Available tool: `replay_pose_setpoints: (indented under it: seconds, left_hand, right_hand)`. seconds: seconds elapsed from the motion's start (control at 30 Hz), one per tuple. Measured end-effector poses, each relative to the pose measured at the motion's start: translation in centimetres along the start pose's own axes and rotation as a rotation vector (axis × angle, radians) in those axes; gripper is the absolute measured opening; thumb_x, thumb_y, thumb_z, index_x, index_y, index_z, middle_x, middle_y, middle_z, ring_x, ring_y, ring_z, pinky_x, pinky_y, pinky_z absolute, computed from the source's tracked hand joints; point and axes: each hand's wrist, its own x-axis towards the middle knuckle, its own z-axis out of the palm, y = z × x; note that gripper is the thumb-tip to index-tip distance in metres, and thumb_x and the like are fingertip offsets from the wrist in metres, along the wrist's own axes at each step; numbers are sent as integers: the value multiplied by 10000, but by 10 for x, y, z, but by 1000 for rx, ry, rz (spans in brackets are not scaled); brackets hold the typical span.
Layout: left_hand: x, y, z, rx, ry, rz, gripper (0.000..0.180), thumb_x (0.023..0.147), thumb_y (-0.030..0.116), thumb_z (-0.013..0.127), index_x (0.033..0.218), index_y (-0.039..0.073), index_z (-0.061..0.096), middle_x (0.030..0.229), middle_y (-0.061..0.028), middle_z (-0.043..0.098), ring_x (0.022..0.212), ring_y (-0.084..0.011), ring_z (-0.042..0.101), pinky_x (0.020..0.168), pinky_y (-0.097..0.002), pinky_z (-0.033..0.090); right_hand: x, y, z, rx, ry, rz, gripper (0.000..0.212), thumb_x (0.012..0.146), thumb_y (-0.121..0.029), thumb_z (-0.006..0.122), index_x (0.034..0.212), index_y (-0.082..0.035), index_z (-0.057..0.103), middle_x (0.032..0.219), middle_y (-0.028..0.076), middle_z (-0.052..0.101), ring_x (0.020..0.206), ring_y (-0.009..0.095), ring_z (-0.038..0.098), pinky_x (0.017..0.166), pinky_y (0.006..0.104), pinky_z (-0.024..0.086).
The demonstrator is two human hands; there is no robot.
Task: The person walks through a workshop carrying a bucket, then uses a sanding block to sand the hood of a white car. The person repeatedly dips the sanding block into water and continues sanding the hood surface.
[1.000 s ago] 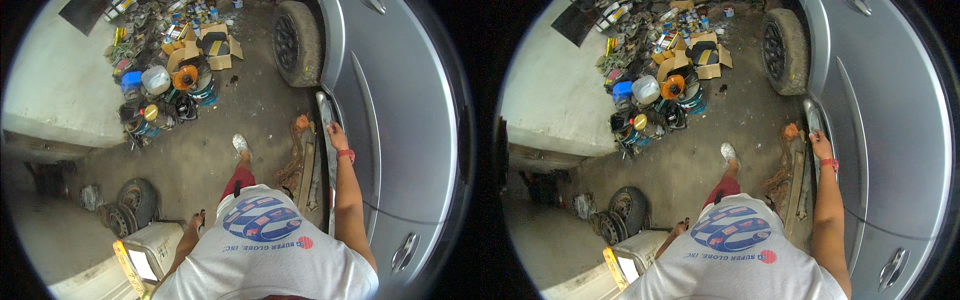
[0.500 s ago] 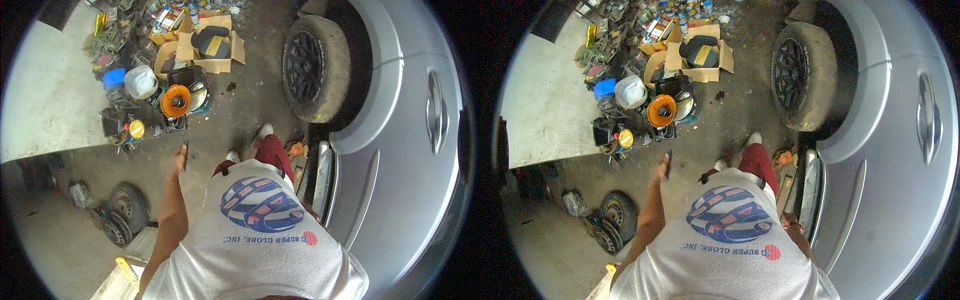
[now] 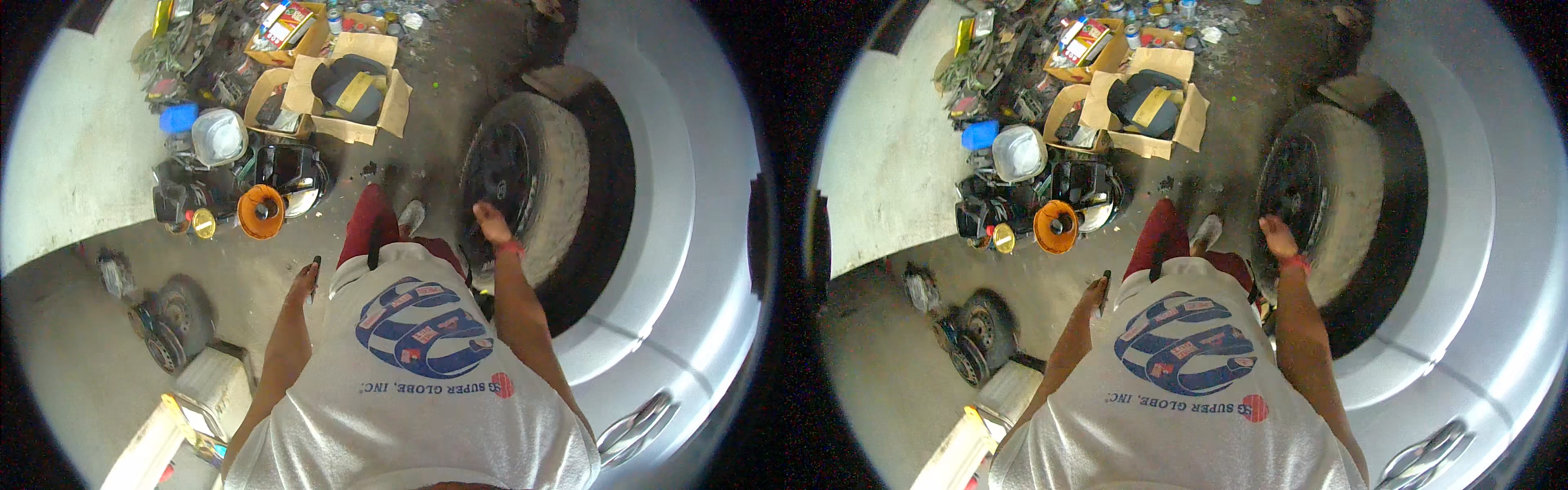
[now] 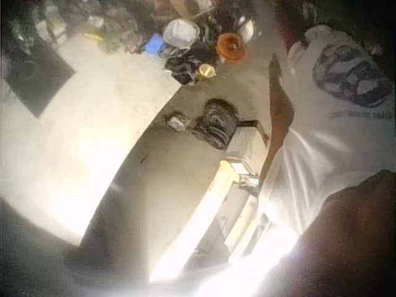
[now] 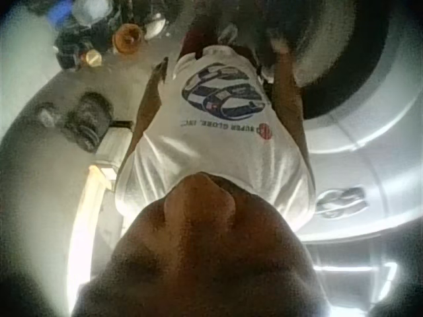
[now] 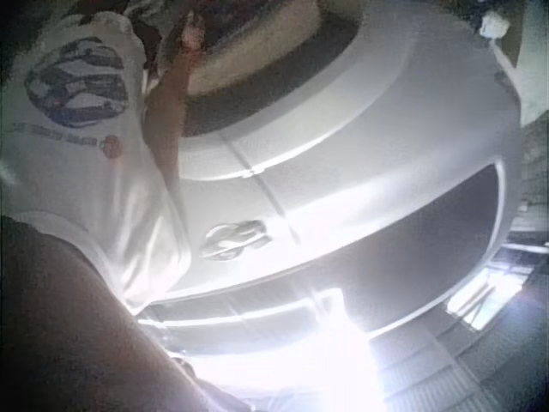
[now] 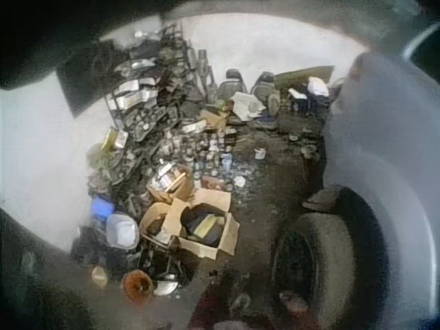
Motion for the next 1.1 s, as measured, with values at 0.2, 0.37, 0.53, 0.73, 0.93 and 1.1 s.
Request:
replay_pose_setpoints:
  seconds: [0.2, 0.37, 0.53, 0.73, 0.93, 1.1]
  left_hand:
    - [35, 66, 45, -185, -5, -16, 702, 1045, 595, 573, 1460, 30, 601, 921, -87, 724, 734, -182, 642, 707, -362, 524]
    - [100, 139, 54, -121, 32, -70, 708, 1059, 588, 534, 1486, 24, 576, 1114, -184, 733, 940, -275, 693, 850, -411, 540]
    - [147, 257, 20, -207, 140, 140, 724, 1066, 588, 509, 1499, 9, 553, 1299, -269, 695, 1129, -345, 684, 971, -434, 522]
    - [100, 436, -25, -451, 188, 156, 630, 1080, 463, 601, 1508, 6, 535, 997, -83, 647, 890, -182, 604, 830, -345, 520]
    - [160, 405, 35, -500, 167, -66, 664, 1078, 502, 581, 1550, 41, 508, 956, -50, 635, 839, -132, 571, 749, -295, 495]
    - [162, 362, 100, -537, 73, -474, 682, 1074, 530, 559, 1564, 60, 496, 929, -52, 643, 847, -166, 597, 786, -342, 510]
  right_hand:
    - [179, -163, -86, -59, -2, -107, 602, 1030, -505, 649, 1415, -43, 630, 1300, 193, 720, 1216, 315, 683, 1034, 424, 516]
    - [285, -148, -86, 16, -101, -40, 590, 1033, -504, 654, 1413, -55, 623, 1264, 145, 736, 1145, 262, 706, 1008, 381, 527]
    - [332, -198, -86, -89, -249, 145, 555, 1049, -469, 651, 1387, -31, 623, 1230, 124, 737, 1094, 254, 707, 1000, 368, 530]
    - [426, -215, -41, -201, -345, 90, 554, 1045, -451, 651, 1406, -33, 606, 1083, 70, 713, 905, 153, 668, 835, 321, 525]
    - [574, -162, 81, -285, -584, -306, 532, 1049, -448, 635, 1345, -6, 641, 1162, 130, 741, 1079, 279, 701, 952, 420, 532]
    - [679, -194, 192, -652, -759, -272, 460, 1055, -393, 621, 1268, 13, 664, 1222, 198, 739, 1140, 350, 709, 966, 432, 541]
